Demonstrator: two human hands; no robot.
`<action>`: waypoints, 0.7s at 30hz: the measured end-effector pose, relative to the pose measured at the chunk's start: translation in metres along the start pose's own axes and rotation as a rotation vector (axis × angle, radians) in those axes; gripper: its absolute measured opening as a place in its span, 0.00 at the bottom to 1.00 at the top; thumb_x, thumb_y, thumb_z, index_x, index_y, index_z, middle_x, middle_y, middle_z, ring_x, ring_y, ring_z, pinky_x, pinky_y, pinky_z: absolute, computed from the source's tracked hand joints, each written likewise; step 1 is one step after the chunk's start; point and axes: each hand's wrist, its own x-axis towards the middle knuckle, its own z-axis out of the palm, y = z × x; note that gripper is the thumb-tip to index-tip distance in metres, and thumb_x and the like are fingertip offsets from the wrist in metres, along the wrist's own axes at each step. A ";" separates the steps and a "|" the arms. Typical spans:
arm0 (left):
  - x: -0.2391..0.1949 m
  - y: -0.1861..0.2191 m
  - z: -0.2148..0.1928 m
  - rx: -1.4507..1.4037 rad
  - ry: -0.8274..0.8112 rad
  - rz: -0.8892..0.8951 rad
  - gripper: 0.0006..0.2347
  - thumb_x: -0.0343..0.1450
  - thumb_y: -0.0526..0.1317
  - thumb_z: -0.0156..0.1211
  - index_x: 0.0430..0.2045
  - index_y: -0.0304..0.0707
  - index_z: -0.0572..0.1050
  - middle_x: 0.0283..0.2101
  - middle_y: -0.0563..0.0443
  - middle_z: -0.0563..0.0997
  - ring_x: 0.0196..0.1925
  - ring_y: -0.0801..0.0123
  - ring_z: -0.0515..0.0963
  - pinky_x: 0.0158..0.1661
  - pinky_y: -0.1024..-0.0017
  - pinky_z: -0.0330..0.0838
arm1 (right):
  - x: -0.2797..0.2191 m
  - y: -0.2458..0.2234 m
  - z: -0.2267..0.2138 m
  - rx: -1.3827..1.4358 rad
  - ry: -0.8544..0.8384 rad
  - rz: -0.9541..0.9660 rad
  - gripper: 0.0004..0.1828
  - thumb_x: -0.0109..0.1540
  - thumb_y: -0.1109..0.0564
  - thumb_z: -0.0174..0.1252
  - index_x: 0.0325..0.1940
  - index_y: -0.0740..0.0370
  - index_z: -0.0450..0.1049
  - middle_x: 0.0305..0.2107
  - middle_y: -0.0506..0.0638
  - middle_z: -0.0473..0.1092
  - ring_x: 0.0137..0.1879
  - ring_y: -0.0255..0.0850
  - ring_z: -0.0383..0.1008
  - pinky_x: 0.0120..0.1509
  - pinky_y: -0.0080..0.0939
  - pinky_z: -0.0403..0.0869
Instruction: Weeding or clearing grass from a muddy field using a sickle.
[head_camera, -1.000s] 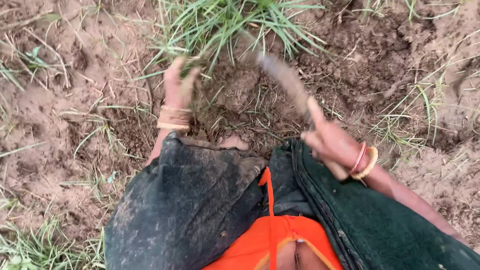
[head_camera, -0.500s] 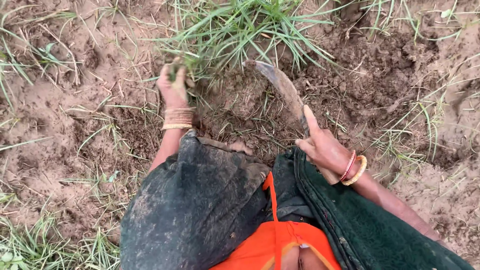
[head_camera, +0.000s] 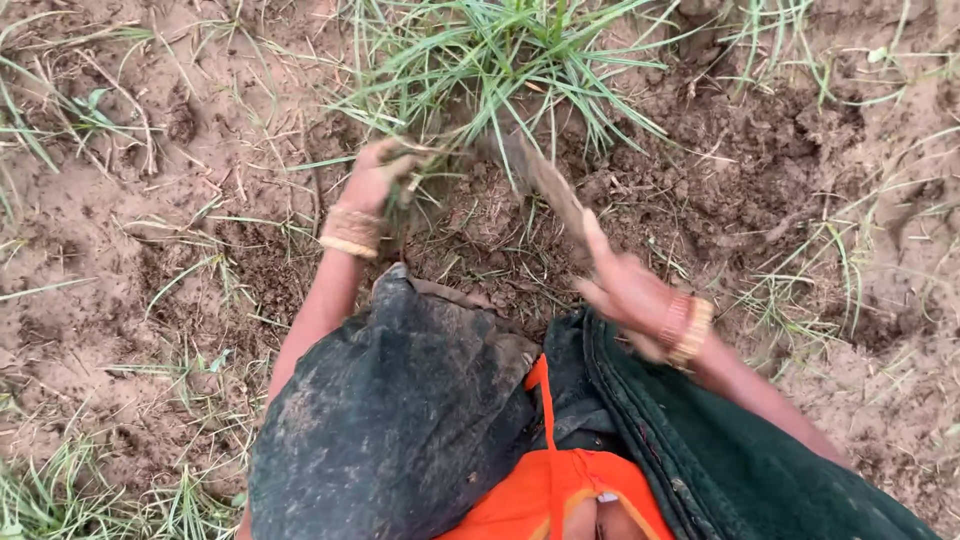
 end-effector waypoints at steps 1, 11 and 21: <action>-0.008 0.003 -0.008 -0.213 0.026 -0.101 0.07 0.76 0.33 0.56 0.44 0.31 0.78 0.36 0.48 0.83 0.20 0.77 0.73 0.22 0.75 0.70 | -0.010 -0.002 -0.010 -0.013 -0.109 0.007 0.51 0.66 0.54 0.52 0.79 0.63 0.22 0.15 0.60 0.68 0.21 0.53 0.68 0.28 0.55 0.71; -0.010 -0.052 0.015 0.790 0.321 0.459 0.18 0.77 0.47 0.70 0.52 0.33 0.72 0.45 0.41 0.83 0.45 0.61 0.83 0.42 0.67 0.81 | 0.004 -0.015 0.010 -0.093 -0.070 0.132 0.53 0.64 0.57 0.53 0.76 0.65 0.19 0.12 0.51 0.65 0.16 0.46 0.65 0.17 0.48 0.68; 0.017 0.001 0.057 1.097 0.091 -0.210 0.24 0.73 0.63 0.62 0.39 0.37 0.75 0.22 0.50 0.75 0.22 0.65 0.71 0.22 0.68 0.65 | 0.054 -0.005 0.068 -0.117 0.041 0.082 0.54 0.63 0.61 0.52 0.74 0.71 0.16 0.12 0.49 0.63 0.15 0.43 0.62 0.17 0.46 0.64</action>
